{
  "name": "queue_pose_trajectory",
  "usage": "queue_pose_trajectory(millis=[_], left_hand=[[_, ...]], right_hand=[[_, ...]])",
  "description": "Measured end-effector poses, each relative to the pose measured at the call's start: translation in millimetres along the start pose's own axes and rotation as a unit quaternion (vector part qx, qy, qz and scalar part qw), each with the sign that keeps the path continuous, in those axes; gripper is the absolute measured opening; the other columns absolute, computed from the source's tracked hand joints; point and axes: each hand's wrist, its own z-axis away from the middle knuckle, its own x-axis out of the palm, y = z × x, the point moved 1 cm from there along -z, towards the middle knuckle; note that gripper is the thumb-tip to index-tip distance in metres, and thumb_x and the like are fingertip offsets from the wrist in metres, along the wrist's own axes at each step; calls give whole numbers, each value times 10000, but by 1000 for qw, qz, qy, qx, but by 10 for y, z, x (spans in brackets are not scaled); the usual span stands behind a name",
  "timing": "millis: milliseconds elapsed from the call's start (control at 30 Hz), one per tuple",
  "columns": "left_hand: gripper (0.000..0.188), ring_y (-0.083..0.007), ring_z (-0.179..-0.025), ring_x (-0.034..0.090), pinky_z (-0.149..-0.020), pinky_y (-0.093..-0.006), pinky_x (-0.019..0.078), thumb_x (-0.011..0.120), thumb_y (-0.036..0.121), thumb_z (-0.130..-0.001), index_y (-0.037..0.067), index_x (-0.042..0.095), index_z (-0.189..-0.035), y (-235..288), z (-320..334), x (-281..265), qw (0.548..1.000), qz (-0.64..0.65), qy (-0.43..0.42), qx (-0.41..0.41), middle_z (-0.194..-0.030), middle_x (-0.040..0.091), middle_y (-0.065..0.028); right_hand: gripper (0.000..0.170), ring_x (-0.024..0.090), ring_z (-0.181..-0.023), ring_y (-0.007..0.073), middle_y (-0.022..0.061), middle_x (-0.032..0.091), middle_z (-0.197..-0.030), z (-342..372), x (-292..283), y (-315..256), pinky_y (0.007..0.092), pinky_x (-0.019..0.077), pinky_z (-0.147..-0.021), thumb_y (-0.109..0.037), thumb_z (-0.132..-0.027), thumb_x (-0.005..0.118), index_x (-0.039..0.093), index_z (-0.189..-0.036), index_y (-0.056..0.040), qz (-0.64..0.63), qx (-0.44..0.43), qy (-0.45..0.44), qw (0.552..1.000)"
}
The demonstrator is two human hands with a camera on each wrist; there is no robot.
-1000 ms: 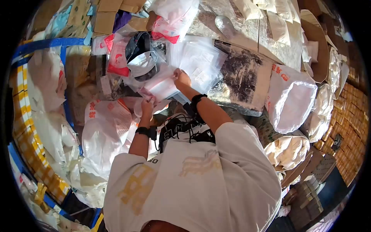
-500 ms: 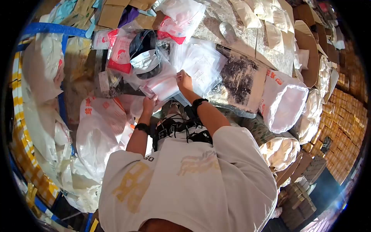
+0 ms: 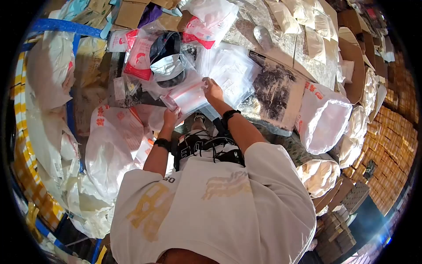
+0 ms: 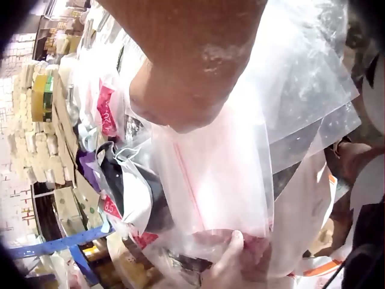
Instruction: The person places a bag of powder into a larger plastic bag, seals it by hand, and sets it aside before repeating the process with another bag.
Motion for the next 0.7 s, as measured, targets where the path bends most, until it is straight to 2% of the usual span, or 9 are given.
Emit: queue_pose_trajectory(millis=[33, 133, 233, 333, 433, 533, 667, 700], left_hand=[[180, -137, -609, 633, -536, -280, 523, 697, 122, -880, -35, 668, -964, 0, 3, 3, 1000, 6, 2, -2, -783, 671, -59], [199, -139, -630, 642, -544, -280, 529, 698, 123, -884, -37, 661, -995, -19, 1, 2, 1000, 4, 12, -11, -822, 679, -65], [200, -144, -657, 656, -555, -282, 536, 696, 120, -888, -37, 660, -1007, -41, -20, 1, 999, -23, 22, -22, -857, 685, -69], [197, -146, -676, 664, -560, -281, 541, 691, 115, -892, -37, 659, -1014, -52, -17, 14, 1000, -13, 19, -21, -879, 687, -72], [202, -146, -678, 665, -555, -277, 539, 689, 116, -894, -37, 659, -1023, -62, -10, 14, 1000, -2, 18, -12, -890, 688, -74], [204, -145, -671, 663, -546, -274, 532, 689, 119, -895, -35, 660, -1027, -390, -219, -2, 1000, -18, 18, -3, -891, 691, -74], [207, -153, -642, 658, -539, -288, 529, 683, 130, -900, -41, 662, -1015, -476, -232, -20, 998, -44, 29, 27, -889, 696, -92], [255, -229, -722, 667, -619, -337, 525, 699, 182, -877, -43, 668, -993, -502, -207, -3, 996, -79, 36, 24, -900, 700, -141]], right_hand=[[156, 636, -917, 332, 80, 637, -1018, 9, -8, -9, 442, 516, -792, -146, -852, 657, 618, -1003, -132, -10, 10, 7, 1000], [183, 632, -954, 313, 64, 630, -1011, -2, -18, 45, 438, 518, -800, -136, -847, 655, 632, -1028, -143, 41, -61, 13, 997], [290, 622, -1014, 284, 58, 623, -1035, -41, -1, 132, 421, 525, -834, -130, -848, 651, 607, -1132, -169, 69, -63, -34, 995], [406, 594, -1082, 266, 54, 585, -1154, -44, -14, 135, 399, 525, -895, -160, -851, 663, 568, -1243, -201, 46, -60, -75, 994], [449, 553, -1144, 272, 42, 516, -1280, -23, -75, 67, 386, 514, -941, -196, -855, 674, 551, -1287, -208, 121, -122, -59, 983], [488, 527, -1174, 284, 37, 467, -1335, -52, -62, 51, 388, 505, -962, -218, -853, 686, 540, -1317, -187, 160, -132, -82, 975], [455, 525, -1166, 297, 56, 481, -1312, -83, -33, 117, 390, 504, -952, -202, -845, 688, 554, -1277, -154, 186, -165, -106, 963], [438, 529, -1157, 299, 62, 480, -1311, -103, -38, 144, 390, 505, -945, -198, -843, 686, 562, -1261, -149, 192, -176, -106, 960]])
